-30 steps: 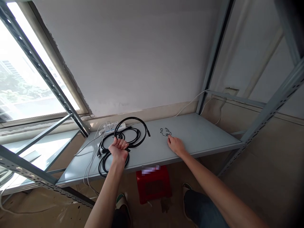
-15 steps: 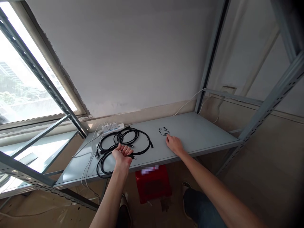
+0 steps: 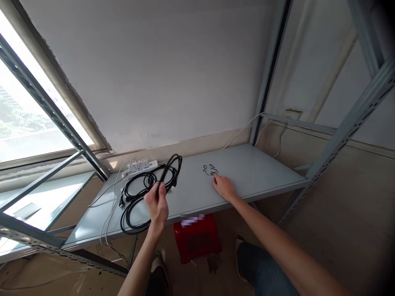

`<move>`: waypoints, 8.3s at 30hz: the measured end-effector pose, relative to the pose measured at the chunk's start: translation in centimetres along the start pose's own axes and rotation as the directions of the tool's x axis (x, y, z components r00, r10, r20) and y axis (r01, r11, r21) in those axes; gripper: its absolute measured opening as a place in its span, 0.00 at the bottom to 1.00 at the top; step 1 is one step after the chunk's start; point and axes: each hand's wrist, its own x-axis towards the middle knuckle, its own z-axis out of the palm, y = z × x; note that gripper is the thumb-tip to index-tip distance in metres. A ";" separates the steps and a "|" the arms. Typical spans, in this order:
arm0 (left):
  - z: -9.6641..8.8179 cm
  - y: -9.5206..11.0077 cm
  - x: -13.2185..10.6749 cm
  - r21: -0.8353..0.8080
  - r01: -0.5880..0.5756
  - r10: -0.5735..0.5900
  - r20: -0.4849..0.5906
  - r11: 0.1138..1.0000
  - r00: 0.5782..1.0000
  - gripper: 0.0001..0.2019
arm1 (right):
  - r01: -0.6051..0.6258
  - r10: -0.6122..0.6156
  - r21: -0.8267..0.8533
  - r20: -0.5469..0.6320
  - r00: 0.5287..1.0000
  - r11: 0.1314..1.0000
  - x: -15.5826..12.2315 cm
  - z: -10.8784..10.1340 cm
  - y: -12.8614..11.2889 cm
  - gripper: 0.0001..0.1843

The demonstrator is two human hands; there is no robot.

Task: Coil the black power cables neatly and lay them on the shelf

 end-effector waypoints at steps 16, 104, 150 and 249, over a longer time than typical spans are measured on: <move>2.0 -7.3 1.8 0.326 -0.889 0.492 0.744 0.323 0.452 0.10 | -0.012 0.012 0.026 -0.001 1.000 1.000 -0.1 -0.1 0.0 0.12; 8.4 -8.9 5.1 0.519 -0.814 -0.121 0.854 0.261 0.506 0.26 | -0.005 0.005 0.033 -0.012 1.000 0.999 0.0 -0.3 0.0 0.12; 0.0 -13.7 9.4 0.807 -0.518 -0.377 0.591 0.285 0.713 0.19 | -0.008 0.008 0.028 0.006 1.000 1.000 0.1 -0.4 -0.2 0.13; 2.6 -9.7 -2.1 0.487 -0.727 -0.012 0.834 0.484 0.551 0.15 | 0.017 -0.002 0.117 -0.123 0.992 0.993 0.0 0.7 0.3 0.12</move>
